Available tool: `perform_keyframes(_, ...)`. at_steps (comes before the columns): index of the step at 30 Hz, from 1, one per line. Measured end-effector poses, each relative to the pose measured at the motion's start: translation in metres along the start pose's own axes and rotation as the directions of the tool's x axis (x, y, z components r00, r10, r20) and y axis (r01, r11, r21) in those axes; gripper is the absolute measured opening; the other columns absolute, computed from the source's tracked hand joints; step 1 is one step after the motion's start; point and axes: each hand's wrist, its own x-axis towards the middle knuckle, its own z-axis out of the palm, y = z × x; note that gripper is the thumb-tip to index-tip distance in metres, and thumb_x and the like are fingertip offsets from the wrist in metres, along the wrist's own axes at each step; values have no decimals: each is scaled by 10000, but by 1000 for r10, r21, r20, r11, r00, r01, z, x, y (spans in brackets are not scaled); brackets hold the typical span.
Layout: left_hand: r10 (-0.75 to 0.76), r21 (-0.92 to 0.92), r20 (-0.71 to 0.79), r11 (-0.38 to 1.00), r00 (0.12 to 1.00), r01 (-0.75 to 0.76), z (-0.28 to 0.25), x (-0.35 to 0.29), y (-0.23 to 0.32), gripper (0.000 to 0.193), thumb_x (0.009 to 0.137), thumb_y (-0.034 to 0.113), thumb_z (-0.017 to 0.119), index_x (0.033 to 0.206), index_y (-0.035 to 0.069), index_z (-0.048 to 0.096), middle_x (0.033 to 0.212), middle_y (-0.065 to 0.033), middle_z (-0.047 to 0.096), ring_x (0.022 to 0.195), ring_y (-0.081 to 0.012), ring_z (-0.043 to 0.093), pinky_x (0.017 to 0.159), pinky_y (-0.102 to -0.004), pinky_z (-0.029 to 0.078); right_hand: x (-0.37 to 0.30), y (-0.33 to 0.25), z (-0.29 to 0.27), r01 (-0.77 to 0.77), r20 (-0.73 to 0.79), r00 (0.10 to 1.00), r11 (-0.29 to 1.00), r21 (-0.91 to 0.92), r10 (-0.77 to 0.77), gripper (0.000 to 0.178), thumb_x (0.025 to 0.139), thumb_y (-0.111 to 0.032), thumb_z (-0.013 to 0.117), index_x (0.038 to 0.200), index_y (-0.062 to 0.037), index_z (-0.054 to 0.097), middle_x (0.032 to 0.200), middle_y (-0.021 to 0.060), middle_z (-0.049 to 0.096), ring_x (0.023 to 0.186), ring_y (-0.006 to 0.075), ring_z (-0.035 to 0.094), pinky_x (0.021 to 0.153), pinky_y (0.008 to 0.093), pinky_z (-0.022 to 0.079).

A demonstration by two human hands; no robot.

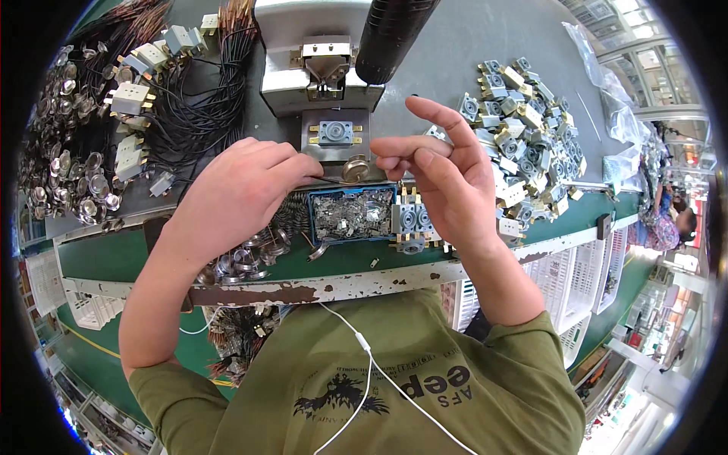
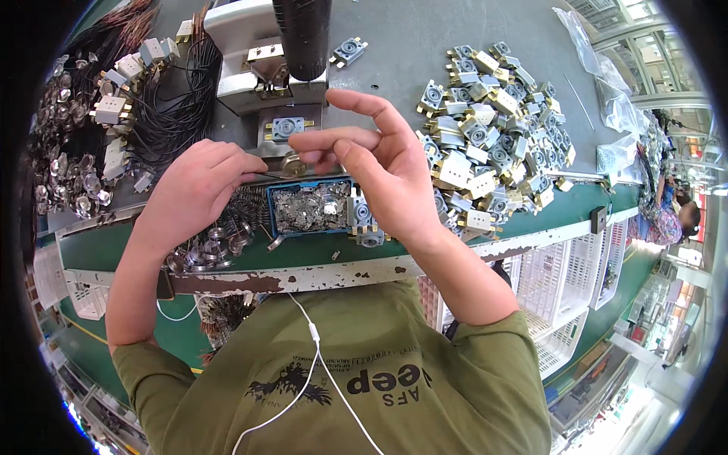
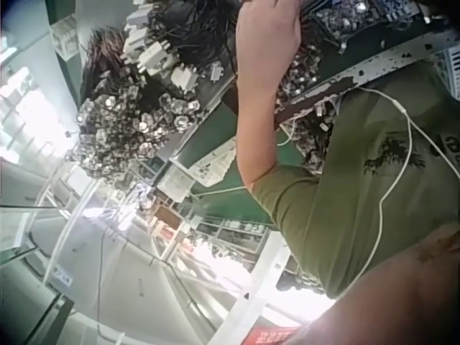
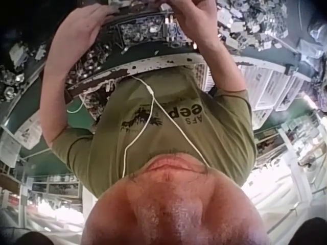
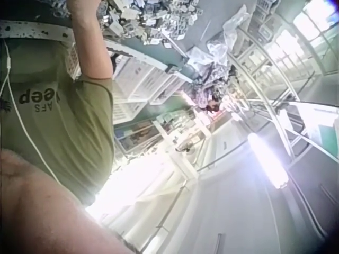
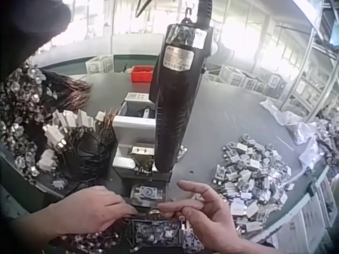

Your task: Assembling electronic components including circuit boards and wiring using an electric screwdriver.

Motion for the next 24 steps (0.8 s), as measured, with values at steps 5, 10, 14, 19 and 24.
perform_keyframes(5,8,15,17,1000,1000,-8,0,0,0,190,864,51,701,1052,70,685,916,-80,641,867,-290,615,798,-406,475,-1,2,-1,22,0,1000,1000,-14,-22,535,1018,-53,551,1507,52,359,1136,269,728,1009,249,697,904,360,529)
perform_keyframes(10,-14,29,56,999,998,13,-1,0,2,214,865,50,679,1076,79,684,935,-73,646,897,-280,623,822,-395,482,-3,-1,2,53,2,999,997,-49,-53,526,1008,-34,543,1496,55,369,1053,241,742,956,225,700,884,341,524)
perform_keyframes(14,-30,33,69,999,997,27,-1,-1,2,250,863,40,654,1107,83,686,965,-69,658,926,-277,632,851,-387,490,-3,-1,3,69,10,998,994,-84,-68,527,999,-22,524,1496,56,367,1037,227,743,952,205,697,884,328,518)
perform_keyframes(19,-23,32,69,999,997,20,0,-1,2,252,864,32,647,1108,81,687,977,-69,664,926,-283,633,858,-390,492,-4,-1,4,68,10,998,994,-84,-67,531,992,-17,520,1495,56,365,1029,216,743,956,200,697,881,322,514)
perform_keyframes(24,-15,35,71,999,997,12,1,-1,3,254,862,29,647,1108,78,686,979,-70,666,927,-282,633,860,-390,491,-6,0,6,58,-22,998,994,-94,-61,495,989,-26,513,1464,48,394,918,172,729,862,191,682,825,320,518)
